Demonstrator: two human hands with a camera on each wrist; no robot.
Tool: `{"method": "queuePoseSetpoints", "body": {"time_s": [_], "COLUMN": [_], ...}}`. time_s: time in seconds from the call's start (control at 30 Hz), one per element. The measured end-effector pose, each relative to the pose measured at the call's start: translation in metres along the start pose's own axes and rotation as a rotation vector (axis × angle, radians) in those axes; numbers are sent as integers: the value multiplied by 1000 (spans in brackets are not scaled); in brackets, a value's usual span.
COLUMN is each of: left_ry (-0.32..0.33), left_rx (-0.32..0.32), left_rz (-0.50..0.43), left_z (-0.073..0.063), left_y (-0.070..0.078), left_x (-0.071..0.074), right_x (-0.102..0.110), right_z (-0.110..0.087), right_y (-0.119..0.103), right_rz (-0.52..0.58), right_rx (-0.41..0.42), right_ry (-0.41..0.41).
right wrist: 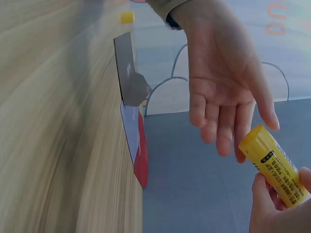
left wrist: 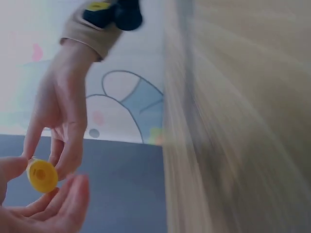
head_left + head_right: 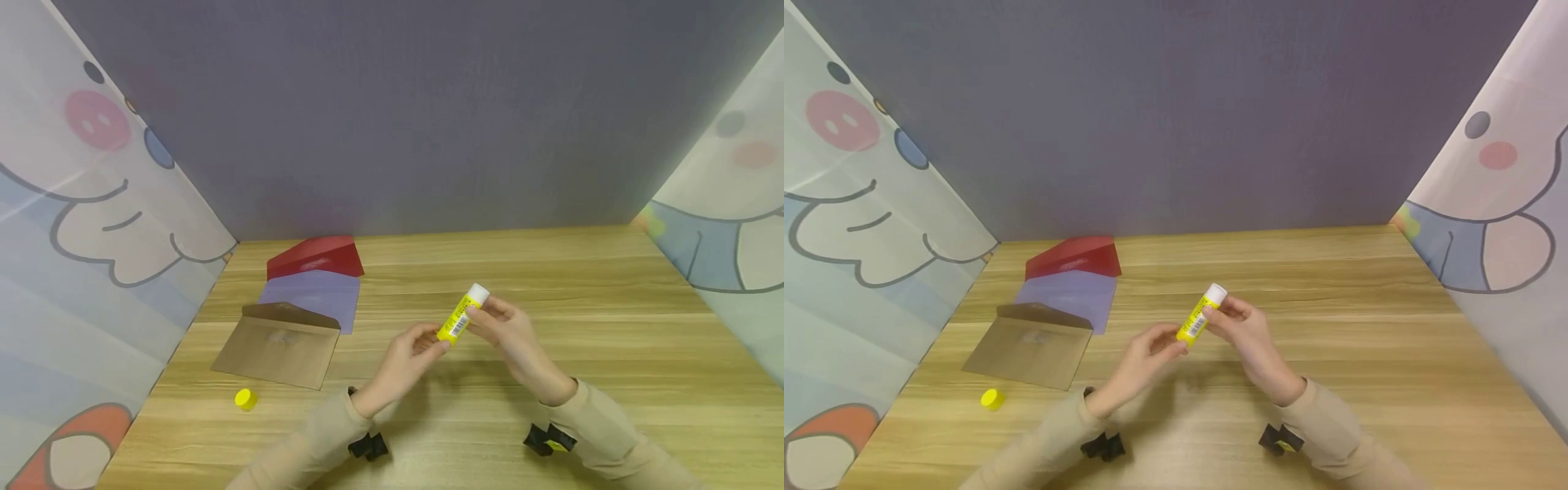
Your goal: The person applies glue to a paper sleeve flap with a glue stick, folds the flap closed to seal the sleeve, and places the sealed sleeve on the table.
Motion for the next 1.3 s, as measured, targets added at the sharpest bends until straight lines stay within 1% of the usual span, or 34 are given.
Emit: {"method": "queuePoseSetpoints", "body": {"time_s": [0.03, 0.07, 0.23, 0.33, 0.37, 0.43, 0.5, 0.57, 0.63, 0.7, 0.87, 1.03, 1.2, 1.27, 1.3], "left_ry": [-11, -18, -44, -71, -82, -103, -111, -106, -84, -47, 78, 149, 226, 253, 261], "left_rx": [31, 58, 173, 226, 242, 258, 265, 266, 259, 240, 146, 49, -138, -213, -247], "left_rz": [-74, -151, -488, -652, -697, -753, -780, -787, -772, -729, -501, -294, -30, 49, 74], "left_z": [1, 1, 4, 5, 6, 6, 6, 6, 5, 4, 2, 1, -2, -2, -2], "left_y": [0, -1, -3, -5, -5, -6, -6, -6, -6, -4, 2, 8, 11, 11, 10], "left_x": [-1, -1, -3, -5, -5, -5, -5, -5, -5, -5, -4, -4, -3, -2, -2], "right_x": [-10, -17, -23, -23, -22, -22, -21, -20, -20, -20, -22, -24, -26, -27, -28], "right_z": [-7, -10, -11, -11, -10, -10, -10, -10, -11, -11, -12, -12, -13, -14, -14], "right_y": [-14, -21, -26, -25, -25, -23, -21, -21, -21, -20, -21, -22, -23, -24, -24], "right_rz": [-30, -50, 4, 29, 29, 32, 33, 42, 55, 63, 71, 74, 79, 80, 78], "right_rx": [-32, -68, -125, -134, -132, -131, -130, -133, -134, -136, -147, -163, -181, -190, -196], "right_ry": [34, 61, 72, 73, 71, 69, 63, 61, 61, 66, 77, 78, 70, 62, 58]}}
Point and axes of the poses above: each hand's wrist, its own z-axis towards the middle knuckle, its own x-axis out of the back of the hand, y = z × x, the point moved 2 cm from there along z, towards the middle knuckle, and after that the axes turned 1 degree about -x, right-handed, at the moved point
